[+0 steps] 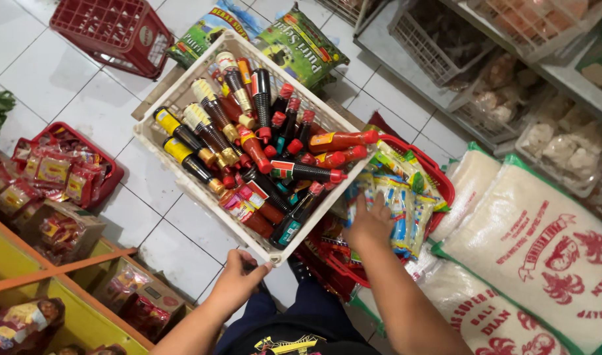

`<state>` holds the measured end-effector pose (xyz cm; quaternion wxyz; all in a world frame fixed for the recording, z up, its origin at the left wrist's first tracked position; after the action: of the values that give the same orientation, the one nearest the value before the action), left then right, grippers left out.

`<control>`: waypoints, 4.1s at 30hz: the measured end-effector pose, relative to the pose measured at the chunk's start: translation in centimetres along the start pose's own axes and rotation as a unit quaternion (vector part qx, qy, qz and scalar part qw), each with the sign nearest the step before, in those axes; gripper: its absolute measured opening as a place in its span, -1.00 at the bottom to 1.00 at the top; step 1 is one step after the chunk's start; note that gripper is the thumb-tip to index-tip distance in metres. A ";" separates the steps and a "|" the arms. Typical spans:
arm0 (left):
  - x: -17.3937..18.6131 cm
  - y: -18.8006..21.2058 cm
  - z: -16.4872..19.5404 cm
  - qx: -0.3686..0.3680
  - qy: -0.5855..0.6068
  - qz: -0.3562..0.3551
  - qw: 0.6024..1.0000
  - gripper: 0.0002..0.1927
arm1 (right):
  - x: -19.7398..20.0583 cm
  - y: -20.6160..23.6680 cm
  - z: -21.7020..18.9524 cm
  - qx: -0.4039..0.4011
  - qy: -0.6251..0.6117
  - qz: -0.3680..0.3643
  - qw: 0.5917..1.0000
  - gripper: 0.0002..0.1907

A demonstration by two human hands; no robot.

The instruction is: The person reorganizes and tidies retail packages of instant noodles on grocery store shelves, aligning products forward by hand.

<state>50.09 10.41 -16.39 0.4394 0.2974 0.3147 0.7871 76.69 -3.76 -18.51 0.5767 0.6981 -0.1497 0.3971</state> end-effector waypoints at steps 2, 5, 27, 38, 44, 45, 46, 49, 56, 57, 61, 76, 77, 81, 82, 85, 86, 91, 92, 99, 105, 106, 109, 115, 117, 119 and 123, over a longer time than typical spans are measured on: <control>0.3 0.0 -0.2 -0.022 -0.081 -0.035 0.996 -0.44 | 0.6 1.6 1.6 0.042 -0.012 0.018 0.999 0.20; 0.6 0.1 -0.5 -0.031 -0.164 -0.088 0.982 -0.48 | 1.8 4.2 4.7 0.078 -0.021 0.027 0.996 0.14; 10.3 18.7 1.5 -0.293 0.181 0.056 0.937 -0.01 | 4.8 22.4 -16.5 0.630 -0.327 -0.132 0.692 0.02; 19.0 42.1 -10.4 -0.366 0.245 0.338 0.832 -0.01 | -4.0 34.3 -38.2 0.599 -0.429 -0.484 0.472 -0.44; 16.0 47.4 -16.6 -0.320 0.184 0.662 0.652 -0.09 | -11.6 46.9 -46.1 0.579 -0.351 -0.617 0.402 -0.55; 15.4 48.4 -17.4 -0.261 0.130 0.732 0.615 -0.10 | -12.9 49.2 -47.1 0.593 -0.319 -0.634 0.379 -0.53; 14.7 49.5 -18.1 -0.195 0.079 0.792 0.572 -0.11 | -13.8 51.4 -47.9 0.605 -0.286 -0.651 0.358 -0.52; 12.7 52.4 -20.5 -0.048 0.091 0.848 0.519 -0.06 | -16.8 58.0 -48.7 0.723 -0.116 -0.619 0.285 -0.37; 12.0 58.3 -22.2 0.181 0.000 0.881 0.437 0.00 | -20.0 68.2 -48.1 0.966 0.081 -0.130 0.209 -0.25; 12.1 58.5 -22.3 0.209 0.001 0.880 0.426 -0.02 | -20.1 68.5 -48.0 0.970 0.080 -0.114 0.197 -0.23; 12.4 58.2 -23.9 0.272 0.164 0.833 0.454 -0.09 | -20.0 68.3 -48.5 0.970 0.075 -0.149 0.179 -0.05; 11.5 56.9 -20.4 0.252 -0.125 0.905 0.318 -0.10 | -19.9 66.8 -47.7 0.977 0.036 -0.092 0.188 0.15; 11.9 56.0 -20.0 0.172 -0.171 0.909 0.340 -0.20 | -19.9 66.4 -47.4 0.976 0.028 -0.089 0.198 0.14; 14.2 50.9 -18.3 -0.184 -0.323 0.832 0.412 -0.59 | -19.5 62.2 -45.8 0.962 -0.055 -0.120 0.240 -0.02; 15.0 49.6 -18.2 -0.206 -0.289 0.833 0.425 -0.61 | -19.3 60.1 -45.2 0.953 -0.090 -0.134 0.255 -0.09; 17.1 45.1 -16.7 -0.288 -0.185 0.802 0.489 -0.67 | -18.8 53.3 -42.9 0.919 -0.151 -0.171 0.322 -0.32; 17.9 43.7 -15.9 -0.322 -0.159 0.785 0.506 -0.68 | -18.2 51.1 -42.1 0.921 -0.142 -0.143 0.332 -0.37; 19.1 33.7 -10.4 -0.429 -0.072 0.618 0.655 -0.67 | -12.1 38.0 -34.3 0.893 -0.132 -0.110 0.416 -0.63; 18.7 31.4 -9.6 -0.450 -0.039 0.550 0.702 -0.67 | -10.7 35.5 -32.4 0.900 -0.120 -0.075 0.412 -0.61; 9.4 16.8 -3.7 -0.512 -0.110 0.130 0.842 -0.60 | -6.7 22.5 -13.9 0.749 -0.173 0.080 0.635 -0.63; -3.6 9.4 1.2 -0.461 -0.156 -0.145 0.862 -0.47 | -7.3 18.0 0.3 0.472 -0.260 0.144 0.830 -0.60; -5.9 8.0 1.8 -0.429 -0.150 -0.171 0.874 -0.43 | -7.4 16.9 2.2 0.422 -0.272 0.140 0.853 -0.58; -11.1 4.3 3.0 -0.371 -0.130 -0.207 0.896 -0.34 | -6.5 12.8 5.4 0.294 -0.239 0.278 0.883 -0.38; -17.6 -2.0 4.2 -0.321 -0.115 -0.144 0.929 -0.36 | -3.8 4.1 10.0 0.100 -0.214 0.338 0.911 0.01; -18.7 -2.5 5.0 -0.287 -0.132 -0.160 0.935 -0.36 | -3.5 3.0 10.4 0.033 -0.220 0.297 0.928 0.09; -19.2 -2.5 5.6 -0.282 -0.141 -0.171 0.933 -0.36 | -3.3 2.2 10.9 -0.022 -0.249 0.260 0.933 0.14; -19.4 -1.8 7.1 -0.270 -0.151 -0.183 0.933 -0.36 | -2.1 1.6 11.3 -0.073 -0.244 0.179 0.950 0.26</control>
<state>64.78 -4.24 -17.01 0.6821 0.2203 0.0692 0.6938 78.60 -15.21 -19.10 0.4913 0.6917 -0.4368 0.2990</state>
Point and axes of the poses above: each hand's wrist, its own y-axis away from the middle knuckle, its own x-axis out of the back of the hand, z = x × y, the point moved 4 cm from there along -y, towards the middle knuckle, and after that the axes turned 6 degrees about -z, right-handed, at the moved point
